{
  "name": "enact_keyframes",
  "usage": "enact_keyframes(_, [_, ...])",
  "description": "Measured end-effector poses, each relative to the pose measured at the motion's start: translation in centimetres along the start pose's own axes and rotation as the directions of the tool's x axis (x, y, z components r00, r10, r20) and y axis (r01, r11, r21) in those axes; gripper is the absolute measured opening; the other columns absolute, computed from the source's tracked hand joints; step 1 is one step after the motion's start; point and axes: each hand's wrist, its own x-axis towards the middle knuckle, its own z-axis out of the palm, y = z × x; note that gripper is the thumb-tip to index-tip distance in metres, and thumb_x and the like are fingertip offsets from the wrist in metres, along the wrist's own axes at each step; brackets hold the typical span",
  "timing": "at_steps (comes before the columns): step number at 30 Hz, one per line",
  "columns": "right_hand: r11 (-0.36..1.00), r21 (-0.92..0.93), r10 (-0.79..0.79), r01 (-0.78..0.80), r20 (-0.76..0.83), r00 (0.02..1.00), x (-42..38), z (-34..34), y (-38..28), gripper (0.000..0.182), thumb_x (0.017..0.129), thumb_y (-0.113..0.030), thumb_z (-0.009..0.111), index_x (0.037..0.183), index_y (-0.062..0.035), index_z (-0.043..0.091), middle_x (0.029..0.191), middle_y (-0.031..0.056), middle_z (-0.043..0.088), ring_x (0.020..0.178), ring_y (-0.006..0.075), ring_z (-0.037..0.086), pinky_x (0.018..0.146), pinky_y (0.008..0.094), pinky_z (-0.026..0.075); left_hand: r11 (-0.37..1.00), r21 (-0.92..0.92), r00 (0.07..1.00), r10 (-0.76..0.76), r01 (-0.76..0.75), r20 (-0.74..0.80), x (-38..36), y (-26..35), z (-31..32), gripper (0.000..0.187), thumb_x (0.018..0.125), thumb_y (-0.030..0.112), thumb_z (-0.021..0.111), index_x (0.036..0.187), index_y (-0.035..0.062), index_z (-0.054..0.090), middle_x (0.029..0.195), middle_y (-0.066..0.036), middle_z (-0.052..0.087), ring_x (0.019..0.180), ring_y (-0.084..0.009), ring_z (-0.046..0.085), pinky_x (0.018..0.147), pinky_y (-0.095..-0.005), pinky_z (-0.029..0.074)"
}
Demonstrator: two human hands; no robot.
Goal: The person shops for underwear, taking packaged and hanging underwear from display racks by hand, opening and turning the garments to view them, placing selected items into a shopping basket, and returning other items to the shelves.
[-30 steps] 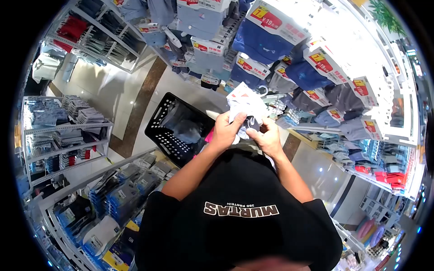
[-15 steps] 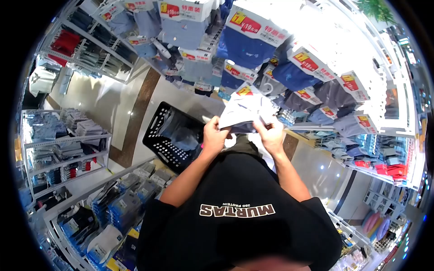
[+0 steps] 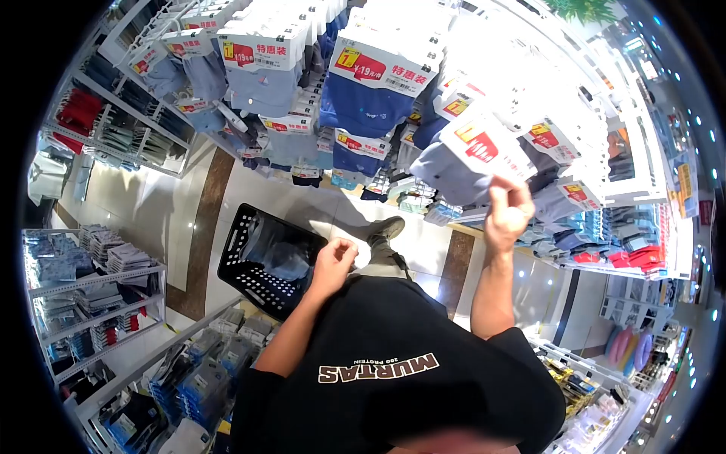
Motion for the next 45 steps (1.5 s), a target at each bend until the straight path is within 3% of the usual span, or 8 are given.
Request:
enact_keyframes(7, [0.998,0.014,-0.061,0.061,0.04,0.997,3.8,0.4,1.2,0.015,0.09,0.006,0.06,0.102,0.0022,0.068,0.094,0.0028,0.066,0.085,0.0091,0.058,0.081,0.0224,0.046,0.918,0.389,0.994,0.033,-0.071,0.104,-2.8,0.6,-1.4,0.023,0.091,0.022,0.066,0.101,0.0015,0.065,0.087,-0.012,0.07,0.076,-0.0206,0.067,0.071,-0.0319,0.052])
enact_keyframes(17, [0.955,-0.273,-0.111,0.115,0.03,0.993,2.5,2.5,4.1,0.034,0.089,0.003,0.066,0.122,0.0019,0.059,0.122,0.0084,0.059,0.119,0.018,0.053,0.102,0.0295,0.039,0.842,0.529,0.994,0.093,-0.108,0.057,-5.0,-2.0,-2.5,0.015,0.087,0.021,0.066,0.093,0.0066,0.067,0.081,-0.009,0.067,0.076,-0.0253,0.064,0.084,-0.0386,0.044])
enact_keyframes(21, [0.896,-0.443,-0.054,0.011,-0.084,0.995,0.3,3.6,2.3,0.042,0.083,-0.012,0.076,0.123,-0.0071,0.064,0.115,0.012,0.054,0.111,0.0253,0.05,0.097,0.0346,0.039,0.804,0.575,0.985,0.172,-0.152,0.02,-4.7,-2.1,-2.2,0.013,0.087,0.021,0.066,0.088,0.0079,0.067,0.078,-0.008,0.067,0.077,-0.0266,0.063,0.085,-0.039,0.041])
enact_keyframes(26, [0.787,-0.588,-0.286,0.186,-0.081,0.955,-3.5,1.9,3.5,0.023,0.087,0.002,0.068,0.11,-0.0032,0.066,0.112,0.0077,0.051,0.098,0.0152,0.055,0.084,0.0266,0.047,0.744,0.632,0.955,0.295,-0.216,-0.021,-4.8,-1.9,-2.3,0.014,0.087,0.02,0.066,0.084,0.0069,0.066,0.078,-0.009,0.068,0.077,-0.0297,0.063,0.082,-0.0396,0.043])
enact_keyframes(32, [0.99,-0.121,0.082,-0.071,0.087,0.993,-5.2,5.0,2.9,0.023,0.088,0.004,0.065,0.112,0.0014,0.064,0.1,0.0068,0.063,0.093,0.0141,0.063,0.086,0.0267,0.05,0.727,0.663,0.961,0.275,-0.177,-0.044,-4.2,-2.3,-3.7,0.015,0.087,0.022,0.066,0.086,0.0066,0.068,0.076,-0.012,0.068,0.076,-0.0317,0.063,0.079,-0.0401,0.045])
enact_keyframes(36, [0.994,-0.026,0.11,-0.107,0.15,0.983,-2.8,8.6,2.2,0.052,0.089,-0.001,0.067,0.137,-0.0001,0.049,0.124,0.013,0.061,0.114,0.0208,0.06,0.096,0.0315,0.049,0.738,0.663,0.96,0.261,-0.129,-0.104,-3.8,-2.3,-4.8,0.014,0.086,0.02,0.068,0.087,0.0058,0.067,0.074,-0.011,0.069,0.074,-0.0319,0.063,0.079,-0.0405,0.046])
enact_keyframes(40, [1.0,-0.016,0.009,-0.006,0.232,0.973,0.9,11.1,2.4,0.078,0.09,-0.006,0.067,0.153,-0.0007,0.021,0.153,0.021,0.032,0.14,0.031,0.036,0.112,0.0412,0.035,0.498,0.847,0.9,0.432,-0.184,-0.058,-3.3,-2.9,-7.1,0.023,0.076,0.016,0.072,0.097,0.0099,0.065,0.089,-0.007,0.064,0.087,-0.0284,0.06,0.081,-0.0408,0.044])
enact_keyframes(45, [0.996,0.044,-0.08,0.075,0.137,0.987,4.5,14.5,1.8,0.081,0.09,-0.009,0.07,0.151,0.0041,0.018,0.148,0.0278,0.033,0.139,0.0343,0.035,0.113,0.043,0.032,0.37,0.929,0.955,0.283,-0.02,-0.092,-2.5,-3.3,-9.3,0.022,0.081,0.004,0.057,0.1,0.0115,0.064,0.095,-0.008,0.062,0.092,-0.0291,0.06,0.079,-0.0425,0.045])
